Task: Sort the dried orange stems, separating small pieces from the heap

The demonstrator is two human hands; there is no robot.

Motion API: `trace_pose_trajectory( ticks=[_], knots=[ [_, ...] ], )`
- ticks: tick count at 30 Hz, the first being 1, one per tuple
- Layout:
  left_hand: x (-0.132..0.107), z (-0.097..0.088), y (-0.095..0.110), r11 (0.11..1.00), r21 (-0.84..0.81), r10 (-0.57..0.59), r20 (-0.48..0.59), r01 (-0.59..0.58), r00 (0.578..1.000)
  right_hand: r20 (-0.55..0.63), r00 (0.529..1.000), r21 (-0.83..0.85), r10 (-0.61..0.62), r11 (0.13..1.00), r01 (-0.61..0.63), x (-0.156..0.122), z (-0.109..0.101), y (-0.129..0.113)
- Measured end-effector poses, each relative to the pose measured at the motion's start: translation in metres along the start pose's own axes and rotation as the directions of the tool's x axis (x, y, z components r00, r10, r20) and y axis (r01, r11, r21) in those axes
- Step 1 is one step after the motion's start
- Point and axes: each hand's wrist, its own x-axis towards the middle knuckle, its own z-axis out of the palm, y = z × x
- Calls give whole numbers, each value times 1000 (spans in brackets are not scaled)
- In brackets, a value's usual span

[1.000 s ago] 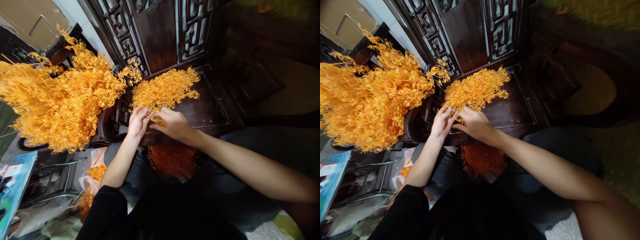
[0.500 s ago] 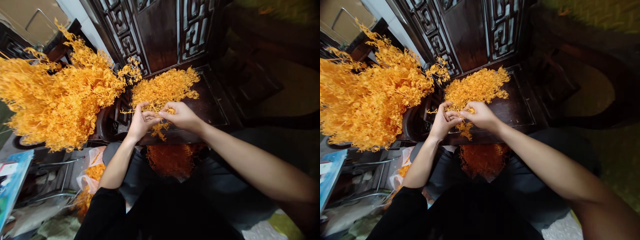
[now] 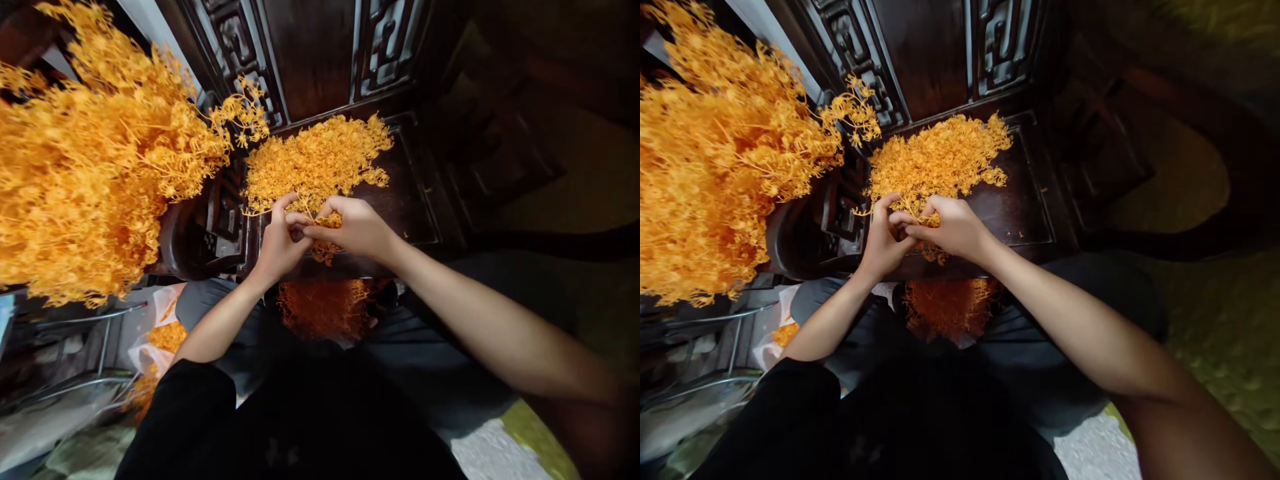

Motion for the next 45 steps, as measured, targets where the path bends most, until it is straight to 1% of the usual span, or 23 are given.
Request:
trace_pose_trajectory(
  ticks=[2,4,5,7,9,11,12,14,17,19,21,23,25,28,31,33,35,36,38,39,41,43,45],
  knots=[
    [2,-4,-5,999,47,4,33,-6,999,41,999,-26,-15,1000,16,3,-1,5],
    [6,-12,-7,996,87,9,61,-15,998,115,993,-12,-41,999,42,5,-10,9],
    [8,-18,-7,993,113,13,51,-19,999,121,992,-15,-39,999,41,6,-18,10],
    [14,-30,-8,989,149,11,-16,-8,1000,50,998,-19,29,999,-28,8,-36,12],
    [21,-39,-12,996,82,-32,-93,40,995,-37,990,29,134,991,-133,9,-51,13],
    [28,-42,-16,991,-87,-110,-110,100,988,7,985,116,172,978,-171,9,-55,13],
    [31,-41,-17,976,-177,-148,-103,128,984,62,987,145,145,978,-153,9,-52,12],
    [34,-35,-17,937,-311,-196,-95,158,976,129,991,143,36,988,-55,8,-37,9],
    [31,-23,-12,909,-392,-203,-125,140,971,90,993,36,-79,996,76,7,-9,3],
    [25,-17,-8,915,-393,-168,-172,88,971,57,996,-57,-65,996,68,6,5,-2],
    [19,-12,-5,928,-372,-115,-217,27,969,62,997,-164,-39,985,49,3,13,-9],
    [15,-11,-2,930,-368,-74,-235,-18,969,108,993,-269,-52,960,79,-1,18,-18],
    [13,-11,2,917,-398,-73,-244,-32,967,161,984,-339,-80,931,132,-5,21,-29],
    [8,-9,13,879,-476,-126,-289,-28,949,189,979,-354,-81,924,145,-13,24,-44],
    [1,1,22,825,-561,-154,-347,-73,925,172,984,-330,-39,939,95,-20,24,-57],
    [-1,5,24,798,-596,-160,-356,-92,921,160,987,-317,-8,947,59,-28,24,-64],
    [2,4,25,786,-610,-175,-381,-105,908,184,983,-291,27,956,29,-40,23,-72],
    [5,0,26,782,-613,-198,-413,-110,889,222,974,-270,41,963,20,-48,24,-75],
    [10,-11,28,777,-620,-264,-476,-107,839,330,941,-211,76,977,-4,-64,24,-78],
    [12,-16,30,775,-625,-293,-478,-87,828,384,918,-175,102,984,-36,-70,24,-76],
    [9,-25,35,768,-640,-300,-392,-24,870,422,890,-72,175,985,-159,-76,24,-67],
    [0,-28,39,763,-645,-261,-271,26,926,364,897,126,251,941,-314,-69,20,-48],
    [-10,-28,43,766,-637,-240,-165,82,957,260,911,363,321,842,-400,-52,15,-26]
  ],
)
